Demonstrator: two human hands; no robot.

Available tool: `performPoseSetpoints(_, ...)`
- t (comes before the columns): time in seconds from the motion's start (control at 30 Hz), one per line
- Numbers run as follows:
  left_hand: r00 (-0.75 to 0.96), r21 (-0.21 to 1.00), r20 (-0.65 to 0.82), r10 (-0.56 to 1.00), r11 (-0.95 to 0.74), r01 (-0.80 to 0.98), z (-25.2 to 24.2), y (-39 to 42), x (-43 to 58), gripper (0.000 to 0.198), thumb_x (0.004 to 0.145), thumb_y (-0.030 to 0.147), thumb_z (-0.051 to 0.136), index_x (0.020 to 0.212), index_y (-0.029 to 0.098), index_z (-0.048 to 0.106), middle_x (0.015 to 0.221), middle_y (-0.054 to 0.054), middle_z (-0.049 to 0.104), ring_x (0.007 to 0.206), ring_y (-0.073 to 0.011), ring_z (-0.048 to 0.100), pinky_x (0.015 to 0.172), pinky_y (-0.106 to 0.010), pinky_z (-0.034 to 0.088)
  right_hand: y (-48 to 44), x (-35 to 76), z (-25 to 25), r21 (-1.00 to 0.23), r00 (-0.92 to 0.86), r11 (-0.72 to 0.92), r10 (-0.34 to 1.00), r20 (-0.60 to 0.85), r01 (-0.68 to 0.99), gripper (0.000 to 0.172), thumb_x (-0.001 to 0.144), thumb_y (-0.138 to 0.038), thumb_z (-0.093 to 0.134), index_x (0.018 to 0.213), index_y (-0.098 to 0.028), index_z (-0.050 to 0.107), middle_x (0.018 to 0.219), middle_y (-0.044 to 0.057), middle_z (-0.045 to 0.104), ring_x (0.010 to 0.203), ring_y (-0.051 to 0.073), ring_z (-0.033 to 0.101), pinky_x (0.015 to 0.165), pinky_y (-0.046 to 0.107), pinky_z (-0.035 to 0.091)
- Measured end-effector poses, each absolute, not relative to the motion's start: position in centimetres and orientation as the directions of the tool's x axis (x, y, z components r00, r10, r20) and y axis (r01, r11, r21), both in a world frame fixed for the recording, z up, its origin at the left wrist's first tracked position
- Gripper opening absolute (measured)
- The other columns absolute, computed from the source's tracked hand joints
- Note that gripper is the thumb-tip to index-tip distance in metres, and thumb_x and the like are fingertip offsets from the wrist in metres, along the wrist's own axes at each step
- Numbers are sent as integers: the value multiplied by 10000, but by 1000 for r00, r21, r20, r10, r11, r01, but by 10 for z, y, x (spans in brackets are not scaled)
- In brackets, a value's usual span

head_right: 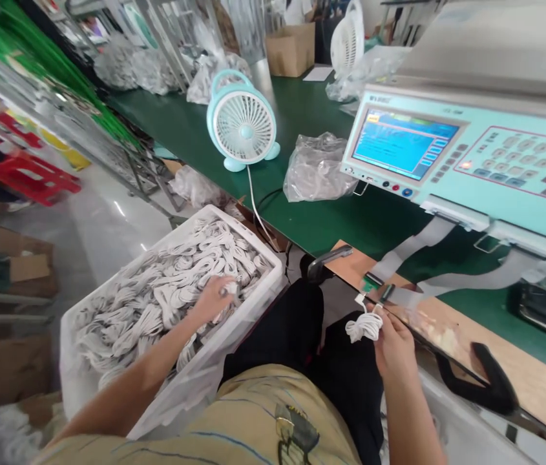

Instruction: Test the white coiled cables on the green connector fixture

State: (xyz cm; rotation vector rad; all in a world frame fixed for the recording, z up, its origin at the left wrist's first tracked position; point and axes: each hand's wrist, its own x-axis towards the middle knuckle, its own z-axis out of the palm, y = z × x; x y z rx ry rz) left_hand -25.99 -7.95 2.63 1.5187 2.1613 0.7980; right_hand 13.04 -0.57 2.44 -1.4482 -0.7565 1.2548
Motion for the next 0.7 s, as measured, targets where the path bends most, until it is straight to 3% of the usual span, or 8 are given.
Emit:
performPoseSetpoints(0.1, -482, 852, 71, 874, 198, 485, 45, -69, -245, 298, 660, 214, 515, 950, 183, 574, 721, -4, 565, 620, -147, 545, 604, -268, 449, -7, 127, 26, -907, 233, -309, 896, -379, -285, 290, 561, -395, 754, 742, -175, 704, 690, 49, 670, 598, 158, 581, 557, 285, 457)
performPoseSetpoints(0.2, -357, 971, -79, 931, 153, 183, 60, -45, -191, 199, 711, 308, 523, 860, 186, 572, 622, 23, 544, 467, -96, 496, 447, -204, 400, -7, 122, 29, -882, 228, -302, 889, -398, -361, 277, 563, -390, 755, 722, -169, 704, 647, 21, 654, 560, 124, 547, 529, 248, 423)
performPoseSetpoints(0.3, -19, 952, -283, 959, 283, 119, 61, -17, -107, 272, 711, 432, 541, 731, 167, 600, 568, 21, 522, 409, -78, 459, 353, -177, 330, -6, 121, 31, -878, 228, -299, 888, -399, -374, 263, 594, -394, 738, 731, -172, 705, 645, 17, 655, 552, 121, 535, 520, 243, 402)
performPoseSetpoints(0.4, 200, 929, -370, 907, 359, 91, 53, 7, -36, 386, 720, 520, 500, 741, 154, 622, 516, 30, 479, 364, -72, 412, 313, -180, 284, -6, 120, 31, -877, 226, -278, 895, -385, -391, 251, 621, -394, 720, 727, -167, 698, 601, 7, 636, 541, 121, 524, 529, 244, 394)
performPoseSetpoints(0.7, 214, 902, -386, 897, 415, -114, 38, -2, 4, 353, 693, 480, 592, 586, 154, 507, 439, 59, 387, 348, -55, 358, 320, -160, 266, -18, 113, 35, -908, 186, -255, 926, -328, -331, 271, 684, -418, 626, 599, -175, 541, 494, -49, 499, 448, 92, 419, 468, 225, 330)
